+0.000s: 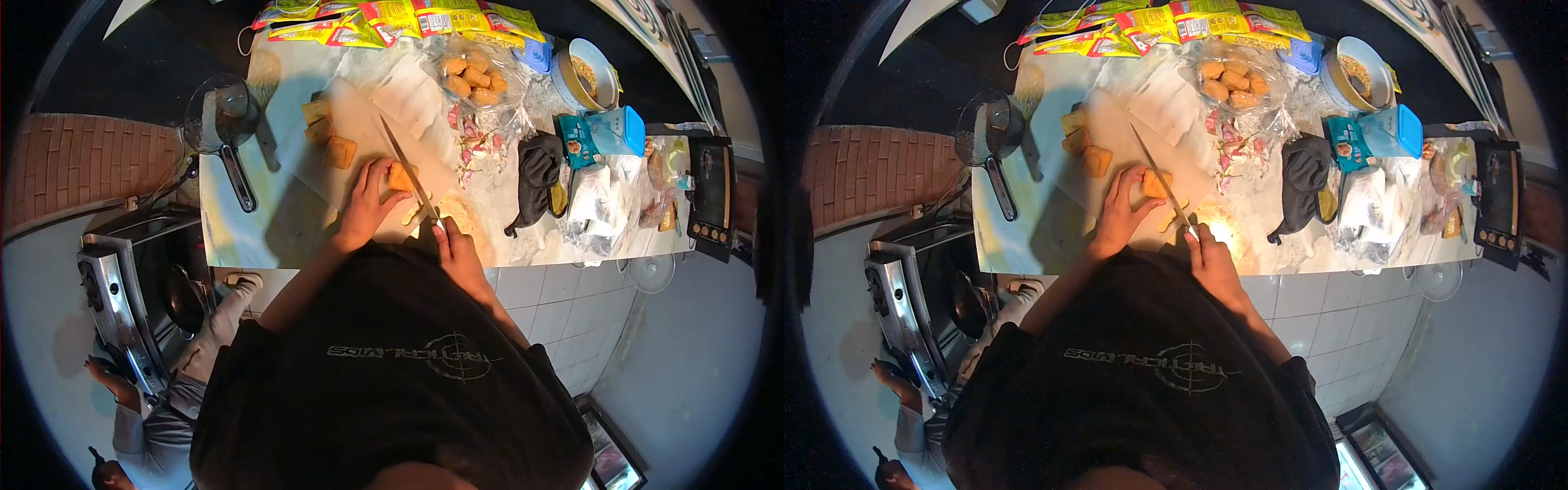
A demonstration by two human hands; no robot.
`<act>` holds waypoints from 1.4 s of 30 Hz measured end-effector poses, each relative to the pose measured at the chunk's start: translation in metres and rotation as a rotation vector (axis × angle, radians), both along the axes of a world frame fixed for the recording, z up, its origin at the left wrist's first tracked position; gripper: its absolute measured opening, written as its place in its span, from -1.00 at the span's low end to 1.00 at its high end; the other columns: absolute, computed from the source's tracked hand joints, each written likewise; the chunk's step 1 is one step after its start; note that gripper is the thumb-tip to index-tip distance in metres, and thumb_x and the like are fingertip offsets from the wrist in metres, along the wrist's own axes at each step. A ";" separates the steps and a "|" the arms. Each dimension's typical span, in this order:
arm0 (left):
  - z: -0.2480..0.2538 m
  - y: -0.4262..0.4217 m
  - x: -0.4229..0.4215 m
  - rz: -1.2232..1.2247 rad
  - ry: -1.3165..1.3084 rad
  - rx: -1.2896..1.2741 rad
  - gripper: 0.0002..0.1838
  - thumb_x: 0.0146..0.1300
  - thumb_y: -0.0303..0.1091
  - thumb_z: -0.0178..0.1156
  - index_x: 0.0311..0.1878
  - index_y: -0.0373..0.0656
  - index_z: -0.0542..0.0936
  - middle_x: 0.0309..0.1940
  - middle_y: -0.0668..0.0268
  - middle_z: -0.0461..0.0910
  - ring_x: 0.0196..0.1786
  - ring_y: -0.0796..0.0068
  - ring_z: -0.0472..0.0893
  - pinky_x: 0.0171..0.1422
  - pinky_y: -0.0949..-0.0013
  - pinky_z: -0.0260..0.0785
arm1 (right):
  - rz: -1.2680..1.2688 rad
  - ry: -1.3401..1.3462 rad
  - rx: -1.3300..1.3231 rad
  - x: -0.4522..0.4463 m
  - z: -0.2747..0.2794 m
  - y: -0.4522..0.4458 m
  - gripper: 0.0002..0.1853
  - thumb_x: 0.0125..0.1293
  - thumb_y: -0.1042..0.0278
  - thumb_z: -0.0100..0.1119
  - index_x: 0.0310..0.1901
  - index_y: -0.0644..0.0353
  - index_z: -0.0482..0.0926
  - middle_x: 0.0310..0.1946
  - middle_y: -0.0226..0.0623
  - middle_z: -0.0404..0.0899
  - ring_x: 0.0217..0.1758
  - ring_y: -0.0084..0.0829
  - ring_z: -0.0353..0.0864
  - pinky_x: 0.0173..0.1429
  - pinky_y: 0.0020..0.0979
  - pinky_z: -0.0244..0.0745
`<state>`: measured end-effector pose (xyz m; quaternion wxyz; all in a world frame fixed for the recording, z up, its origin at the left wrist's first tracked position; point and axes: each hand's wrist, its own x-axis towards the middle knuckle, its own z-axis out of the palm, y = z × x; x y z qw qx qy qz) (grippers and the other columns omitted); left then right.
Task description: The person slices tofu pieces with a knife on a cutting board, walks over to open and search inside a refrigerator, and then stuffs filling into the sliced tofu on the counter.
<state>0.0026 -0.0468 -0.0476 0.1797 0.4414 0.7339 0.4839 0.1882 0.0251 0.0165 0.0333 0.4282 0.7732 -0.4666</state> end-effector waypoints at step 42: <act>0.025 0.103 -0.055 -0.165 0.478 0.136 -0.65 0.27 -0.13 0.24 -0.06 -0.18 0.50 -0.03 0.24 0.45 0.08 0.19 0.44 0.17 0.17 0.28 | 0.168 -0.171 0.137 -0.011 -0.038 0.009 -0.66 0.50 0.12 -0.13 -0.04 0.29 0.28 -0.41 0.26 0.58 -0.33 0.28 0.59 -0.29 0.12 0.49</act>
